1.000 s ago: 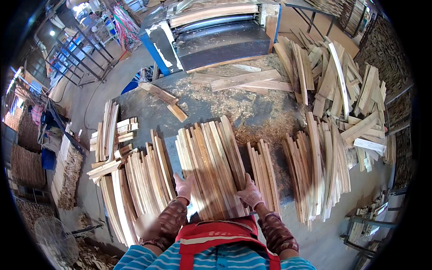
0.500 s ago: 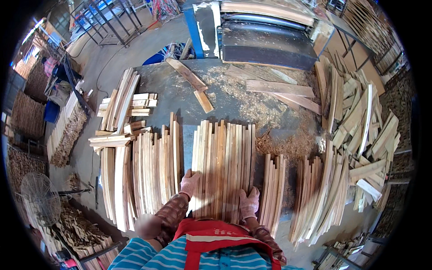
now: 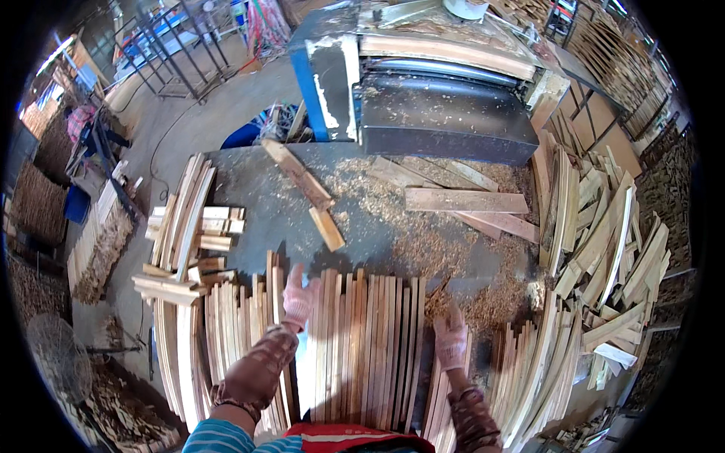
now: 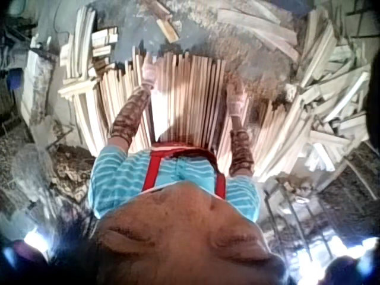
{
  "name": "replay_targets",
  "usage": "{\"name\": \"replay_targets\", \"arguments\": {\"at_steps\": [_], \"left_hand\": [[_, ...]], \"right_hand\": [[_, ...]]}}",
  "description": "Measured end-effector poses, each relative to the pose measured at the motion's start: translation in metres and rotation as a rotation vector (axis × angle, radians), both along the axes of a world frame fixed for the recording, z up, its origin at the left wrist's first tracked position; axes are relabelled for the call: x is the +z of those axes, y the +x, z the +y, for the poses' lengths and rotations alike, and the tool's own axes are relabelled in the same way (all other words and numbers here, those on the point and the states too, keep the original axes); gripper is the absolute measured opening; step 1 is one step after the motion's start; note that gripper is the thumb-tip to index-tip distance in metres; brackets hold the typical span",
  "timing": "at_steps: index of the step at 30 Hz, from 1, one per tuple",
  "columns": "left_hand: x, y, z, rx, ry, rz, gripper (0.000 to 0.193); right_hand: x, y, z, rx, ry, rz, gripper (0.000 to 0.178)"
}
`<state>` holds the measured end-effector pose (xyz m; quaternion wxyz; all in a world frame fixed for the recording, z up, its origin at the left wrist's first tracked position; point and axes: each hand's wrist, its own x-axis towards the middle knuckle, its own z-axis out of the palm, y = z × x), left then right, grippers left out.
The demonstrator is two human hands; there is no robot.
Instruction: The person repeatedly picks up thin wooden planks from a pile on a workbench, aligns them, and stacks them into a neat bundle. They then lift the bundle and carry it across the workshop to a storage rack, placing it on top of other stacked planks.
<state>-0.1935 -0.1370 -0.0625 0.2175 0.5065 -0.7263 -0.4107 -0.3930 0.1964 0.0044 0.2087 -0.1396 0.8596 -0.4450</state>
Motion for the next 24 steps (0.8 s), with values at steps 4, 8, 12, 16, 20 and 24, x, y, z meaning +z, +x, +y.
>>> {"name": "replay_targets", "arguments": {"at_steps": [4, 8, 12, 16, 20, 24], "left_hand": [[-0.001, -0.092, -0.059, -0.122, -0.039, 0.113, 0.061], [0.005, -0.178, -0.036, -0.293, 0.339, 0.457, 0.069], [0.012, -0.211, 0.014, -0.304, 0.725, 0.505, 0.072], [0.043, -0.216, 0.058, -0.203, 1.008, 0.528, 0.075], [0.036, -0.223, 0.088, -0.233, 1.073, 0.712, 0.068], [0.025, -0.224, 0.088, -0.135, 1.195, 0.819, 0.056]], "right_hand": [[-0.004, -0.115, -0.066, 0.15, 0.362, 0.319, 0.072], [-0.046, -0.258, -0.117, 0.311, 0.716, 0.652, 0.083], [-0.046, -0.311, -0.168, 0.393, 0.762, 0.888, 0.069], [0.01, -0.291, -0.208, 0.651, 0.895, 0.537, 0.065], [0.093, -0.204, -0.23, 0.72, 0.757, 0.176, 0.067], [0.078, -0.164, -0.223, 0.85, 0.287, 0.226, 0.071]]}}
